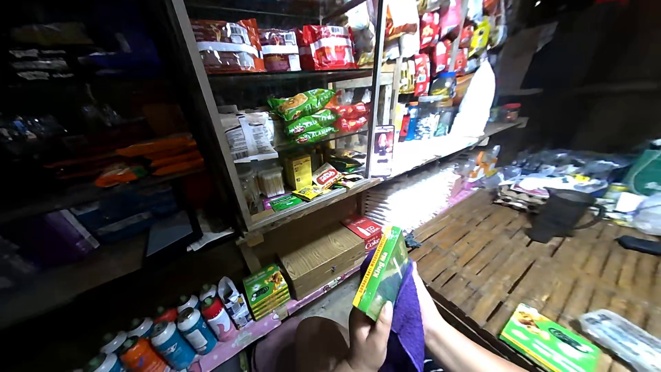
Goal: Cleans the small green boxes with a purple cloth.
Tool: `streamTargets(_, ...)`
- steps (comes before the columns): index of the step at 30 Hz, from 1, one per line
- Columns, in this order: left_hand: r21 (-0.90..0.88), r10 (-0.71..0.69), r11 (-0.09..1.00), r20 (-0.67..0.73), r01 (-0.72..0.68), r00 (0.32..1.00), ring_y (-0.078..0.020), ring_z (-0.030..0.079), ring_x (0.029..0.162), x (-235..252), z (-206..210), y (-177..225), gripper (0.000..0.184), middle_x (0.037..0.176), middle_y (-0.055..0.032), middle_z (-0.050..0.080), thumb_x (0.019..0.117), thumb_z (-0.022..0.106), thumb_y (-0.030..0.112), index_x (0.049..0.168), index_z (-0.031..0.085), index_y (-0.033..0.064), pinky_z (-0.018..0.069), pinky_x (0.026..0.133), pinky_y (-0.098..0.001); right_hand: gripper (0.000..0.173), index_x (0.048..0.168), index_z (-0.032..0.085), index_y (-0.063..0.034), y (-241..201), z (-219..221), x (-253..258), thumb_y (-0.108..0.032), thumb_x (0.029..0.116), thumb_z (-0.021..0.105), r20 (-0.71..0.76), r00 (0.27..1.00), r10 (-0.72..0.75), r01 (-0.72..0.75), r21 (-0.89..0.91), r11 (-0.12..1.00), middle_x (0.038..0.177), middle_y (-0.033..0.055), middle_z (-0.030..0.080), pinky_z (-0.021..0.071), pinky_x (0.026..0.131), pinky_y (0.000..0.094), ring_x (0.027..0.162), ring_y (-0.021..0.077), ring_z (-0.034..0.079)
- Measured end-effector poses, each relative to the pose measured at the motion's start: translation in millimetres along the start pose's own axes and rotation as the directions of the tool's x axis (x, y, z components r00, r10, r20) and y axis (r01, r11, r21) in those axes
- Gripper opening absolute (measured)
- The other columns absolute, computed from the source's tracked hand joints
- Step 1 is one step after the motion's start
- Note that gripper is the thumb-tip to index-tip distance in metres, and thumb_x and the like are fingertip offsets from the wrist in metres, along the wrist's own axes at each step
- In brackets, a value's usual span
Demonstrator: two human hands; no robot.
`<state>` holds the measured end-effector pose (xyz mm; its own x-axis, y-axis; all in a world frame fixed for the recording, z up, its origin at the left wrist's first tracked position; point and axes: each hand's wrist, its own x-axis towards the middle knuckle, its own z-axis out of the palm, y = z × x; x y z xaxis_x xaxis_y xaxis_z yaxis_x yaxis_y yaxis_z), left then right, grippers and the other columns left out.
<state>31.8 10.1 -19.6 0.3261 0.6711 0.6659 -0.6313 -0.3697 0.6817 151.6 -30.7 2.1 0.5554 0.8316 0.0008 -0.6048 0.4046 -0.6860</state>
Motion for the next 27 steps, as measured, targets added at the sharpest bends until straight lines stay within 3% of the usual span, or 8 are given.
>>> streamTargets(3, -0.05, -0.126, 0.991, -0.009, 0.125, 0.992, -0.0079, 0.069, 0.103, 1.9, 2.2, 0.9, 0.03, 0.108, -0.0054, 0.072, 0.0963, 0.065, 0.013, 0.119, 0.059, -0.0056, 0.0565, 0.096, -0.0286, 0.069, 0.139, 0.056, -0.0157, 6.6, -6.3, 9.7, -0.064, 0.1039, 0.021, -0.034, 0.999, 0.008, -0.008, 0.006, 1.0, 0.123, 0.0077, 0.071, 0.0582, 0.095, 0.0409, 0.113, 0.0175, 0.068)
streamTargets(6, -0.076, -0.216, 0.972, 0.082, 0.222, 0.973, -0.0085, 0.068, 0.106, 2.0, -0.1, 2.7, 0.04, 0.111, -0.0074, 0.071, 0.0937, 0.069, 0.014, 0.123, 0.054, -0.0089, 0.0554, 0.098, -0.0288, 0.059, 0.147, 0.049, -0.0141, -1.1, -4.2, 10.3, -0.054, 0.1077, 0.029, -0.035, 0.999, 0.027, -0.029, -0.063, 0.998, 0.133, 0.0104, 0.065, 0.0533, 0.102, 0.0418, 0.122, 0.0189, 0.063)
streamTargets(11, -0.136, -0.238, 0.946, 0.332, 0.296, 0.913, 0.0034, 0.063, 0.11, -1.4, -10.6, 10.6, 0.055, 0.115, 0.0095, 0.071, 0.0897, 0.07, 0.052, 0.124, 0.062, 0.0093, 0.0506, 0.101, -0.0227, 0.054, 0.136, 0.059, -0.0134, -21.2, -27.9, 38.6, -0.05, 0.109, 0.029, 0.017, 1.0, 0.019, -0.016, -0.149, 0.989, 0.116, 0.0069, 0.073, 0.06, 0.091, 0.0369, 0.106, 0.0152, 0.071)
streamTargets(15, -0.222, -0.314, 0.867, 0.453, 0.447, 0.834, -0.0067, 0.056, 0.128, -4.6, -21.5, 1.0, 0.096, 0.138, -0.0015, 0.061, 0.0857, 0.059, 0.073, 0.146, 0.042, 0.0001, 0.0441, 0.112, -0.0323, 0.043, 0.127, 0.061, -0.0083, -56.0, -36.7, 46.4, -0.039, 0.1103, 0.037, -0.001, 0.997, -0.076, 0.072, -0.333, 0.94, 0.102, 0.0061, 0.075, 0.0617, 0.083, 0.0318, 0.093, 0.0123, 0.073)
streamTargets(18, -0.131, -0.391, 0.848, 0.499, 0.514, 0.773, -0.0066, 0.057, 0.126, -2.7, -19.7, 5.1, 0.101, 0.134, -0.0038, 0.064, 0.0835, 0.055, 0.079, 0.141, 0.048, -0.003, 0.0435, 0.112, -0.0317, 0.035, 0.13, 0.056, -0.0075, -78.2, -36.7, 42.9, -0.03, 0.1105, 0.038, 0.078, 0.992, -0.098, 0.123, -0.455, 0.882, 0.098, 0.0026, 0.074, 0.0616, 0.081, 0.027, 0.089, 0.0082, 0.072)
streamTargets(22, -0.116, -0.452, 0.795, 0.542, 0.596, 0.708, -0.0058, 0.067, 0.108, 3.6, -7.3, 13.6, 0.066, 0.116, -0.0011, 0.071, 0.0901, 0.073, 0.044, 0.131, 0.051, -0.0033, 0.0531, 0.099, -0.0293, 0.025, 0.125, 0.055, -0.0065, -91.4, -27.0, 34.4, -0.021, 0.1071, 0.045, 0.129, 0.982, -0.134, 0.183, -0.527, 0.83, 0.09, -0.0014, 0.073, 0.0611, 0.077, 0.0227, 0.081, 0.0045, 0.072)
streamTargets(24, -0.109, -0.534, 0.771, 0.427, 0.628, 0.73, -0.0107, 0.069, 0.105, 2.8, -0.4, 15.9, 0.048, 0.113, -0.0063, 0.071, 0.0926, 0.069, 0.015, 0.13, 0.049, -0.0066, 0.0552, 0.099, -0.0322, 0.025, 0.124, 0.056, -0.0064, -90.8, -24.4, 32.9, -0.021, 0.1041, 0.051, 0.168, 0.974, -0.152, 0.221, -0.555, 0.802, 0.09, -0.0008, 0.074, 0.0615, 0.077, 0.024, 0.08, 0.0059, 0.072)
streamTargets(27, -0.109, -0.629, 0.751, 0.183, 0.652, 0.755, -0.015, 0.072, 0.101, 1.6, 8.0, 18.3, 0.034, 0.107, -0.0098, 0.074, 0.0931, 0.065, 0.002, 0.125, 0.057, -0.0061, 0.0583, 0.095, -0.035, 0.028, 0.123, 0.058, -0.0062, -86.4, -20.1, 29.9, -0.025, 0.1025, 0.055, 0.247, 0.952, -0.179, 0.298, -0.622, 0.724, 0.092, -0.0012, 0.074, 0.0614, 0.079, 0.0258, 0.082, 0.0068, 0.072)
